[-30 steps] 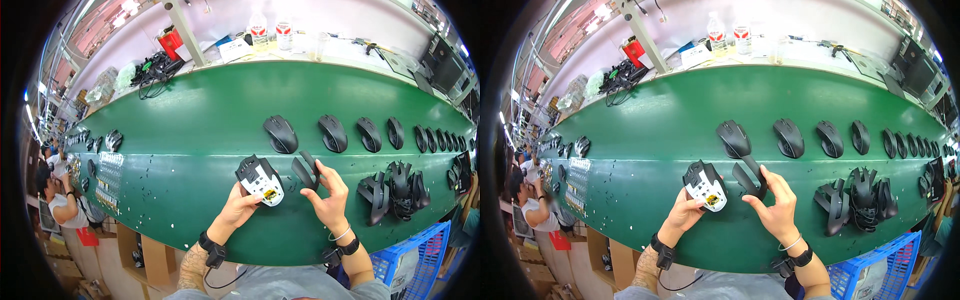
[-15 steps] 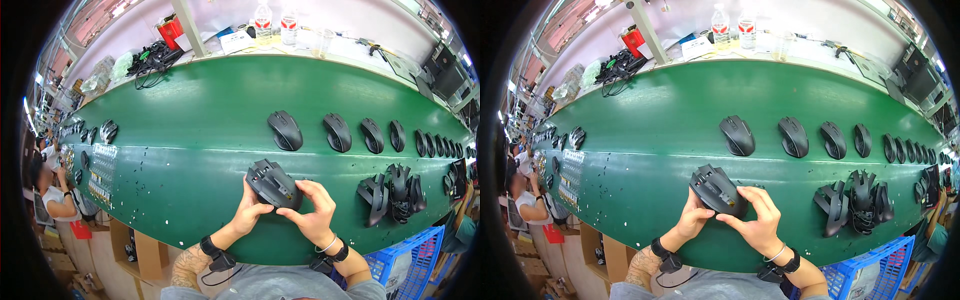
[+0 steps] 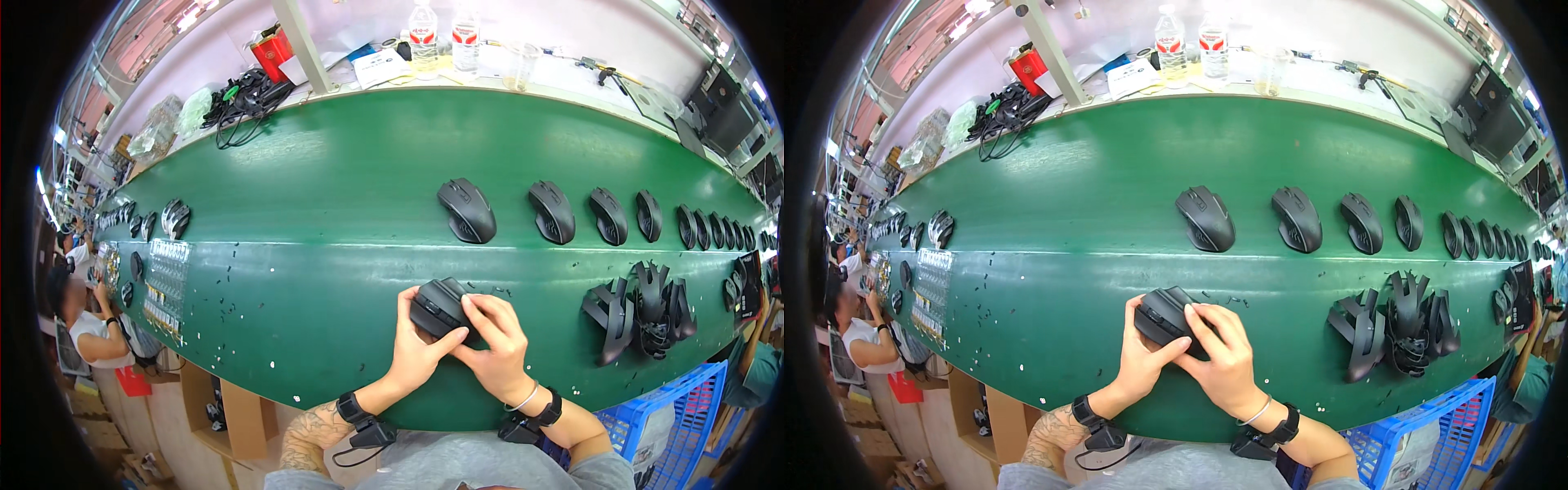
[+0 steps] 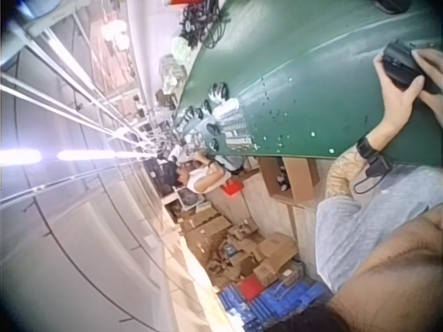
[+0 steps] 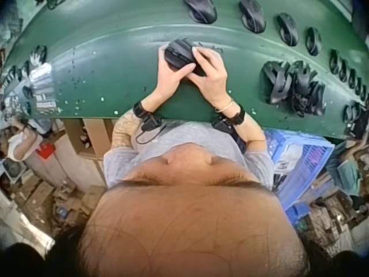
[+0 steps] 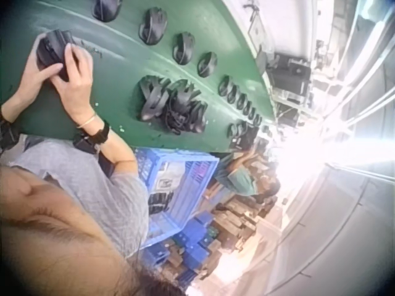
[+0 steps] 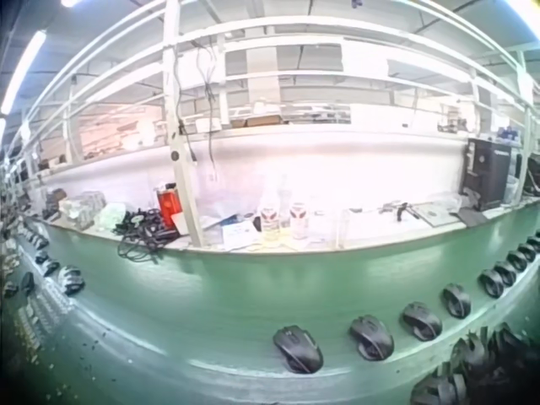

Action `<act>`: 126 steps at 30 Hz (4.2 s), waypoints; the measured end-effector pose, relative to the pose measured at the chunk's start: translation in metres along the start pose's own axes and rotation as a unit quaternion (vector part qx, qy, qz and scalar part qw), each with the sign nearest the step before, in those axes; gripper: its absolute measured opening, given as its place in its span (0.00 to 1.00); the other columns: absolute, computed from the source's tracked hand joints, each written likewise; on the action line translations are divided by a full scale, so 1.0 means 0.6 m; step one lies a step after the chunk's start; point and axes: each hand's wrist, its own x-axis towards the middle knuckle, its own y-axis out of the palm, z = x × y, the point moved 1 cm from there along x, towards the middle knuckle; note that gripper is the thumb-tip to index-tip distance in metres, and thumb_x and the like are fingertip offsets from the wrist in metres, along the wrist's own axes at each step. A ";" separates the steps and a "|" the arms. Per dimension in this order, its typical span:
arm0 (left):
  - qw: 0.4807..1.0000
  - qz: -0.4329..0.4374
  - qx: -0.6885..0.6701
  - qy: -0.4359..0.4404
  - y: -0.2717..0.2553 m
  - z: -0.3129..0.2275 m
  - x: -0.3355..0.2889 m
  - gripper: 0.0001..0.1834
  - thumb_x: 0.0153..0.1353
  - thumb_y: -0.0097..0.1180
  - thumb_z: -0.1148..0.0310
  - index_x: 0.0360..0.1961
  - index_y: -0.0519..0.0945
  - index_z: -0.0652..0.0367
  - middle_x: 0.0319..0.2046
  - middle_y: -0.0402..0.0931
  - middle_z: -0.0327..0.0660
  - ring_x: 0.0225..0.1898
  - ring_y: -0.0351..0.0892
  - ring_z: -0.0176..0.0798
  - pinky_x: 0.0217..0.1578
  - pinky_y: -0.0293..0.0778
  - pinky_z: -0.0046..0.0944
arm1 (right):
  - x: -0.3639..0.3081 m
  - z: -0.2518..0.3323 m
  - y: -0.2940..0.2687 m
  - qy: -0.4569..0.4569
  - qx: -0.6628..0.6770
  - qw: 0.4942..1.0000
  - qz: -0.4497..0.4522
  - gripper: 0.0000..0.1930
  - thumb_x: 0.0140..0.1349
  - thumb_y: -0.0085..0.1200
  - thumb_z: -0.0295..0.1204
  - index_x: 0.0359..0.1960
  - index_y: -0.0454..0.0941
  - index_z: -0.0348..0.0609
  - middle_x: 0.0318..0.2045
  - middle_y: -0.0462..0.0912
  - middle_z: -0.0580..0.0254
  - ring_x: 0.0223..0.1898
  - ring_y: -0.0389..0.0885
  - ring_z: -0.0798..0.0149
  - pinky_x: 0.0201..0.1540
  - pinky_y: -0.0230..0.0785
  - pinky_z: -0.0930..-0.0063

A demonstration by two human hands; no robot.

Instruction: The person assembles computer mice by attaching black rubber side grips to the mouse bodies. They pick up a mouse, apply the grip pieces to the sides, and place the completed unit on the green workbench. The process is repeated for multiple units in a repetitive assembly line fashion.

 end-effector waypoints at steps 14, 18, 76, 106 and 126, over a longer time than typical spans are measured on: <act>0.992 -0.040 -0.118 -0.001 -0.025 -0.019 0.005 0.31 0.50 0.59 0.86 0.55 0.61 0.58 0.48 0.69 0.42 0.51 0.72 0.38 0.54 0.70 0.41 | -0.006 -0.056 0.002 0.375 0.524 0.759 0.095 0.06 0.62 0.57 0.25 0.38 0.75 0.39 0.33 0.79 0.69 0.34 0.75 0.77 0.40 0.70 0.82; 0.994 -0.028 -0.105 0.012 -0.019 -0.022 0.005 0.33 0.49 0.59 0.87 0.55 0.60 0.57 0.48 0.68 0.41 0.52 0.71 0.38 0.55 0.69 0.41 | -0.012 -0.059 0.008 0.358 0.528 0.767 0.066 0.04 0.61 0.58 0.25 0.33 0.75 0.40 0.30 0.78 0.71 0.31 0.74 0.79 0.38 0.69 0.83; 0.970 0.074 0.197 -0.117 -0.059 -0.050 0.090 0.24 0.67 0.48 0.53 0.27 0.78 0.67 0.24 0.80 0.46 0.24 0.82 0.39 0.27 0.74 0.31 | 0.045 -0.050 -0.158 0.127 -0.223 0.966 -0.023 0.19 0.47 0.63 0.25 0.42 0.74 0.36 0.36 0.74 0.52 0.41 0.71 0.49 0.46 0.66 0.62; 0.839 0.126 0.530 0.011 -0.028 -0.076 0.056 0.15 0.62 0.56 0.66 0.22 0.73 0.65 0.08 0.60 0.33 0.14 0.54 0.23 0.15 0.52 0.33 | -0.061 -0.050 -0.284 0.311 -0.327 0.885 -0.111 0.34 0.31 0.66 0.17 0.48 0.73 0.39 0.41 0.71 0.55 0.46 0.71 0.51 0.52 0.65 0.64; 0.943 0.126 0.308 -0.025 -0.031 -0.010 0.016 0.09 0.63 0.53 0.71 0.29 0.74 0.65 0.18 0.67 0.31 0.20 0.59 0.21 0.20 0.57 0.26 | -0.018 -0.003 -0.283 0.198 -0.303 0.924 -0.127 0.33 0.36 0.61 0.15 0.52 0.72 0.37 0.46 0.75 0.51 0.48 0.72 0.50 0.53 0.66 0.65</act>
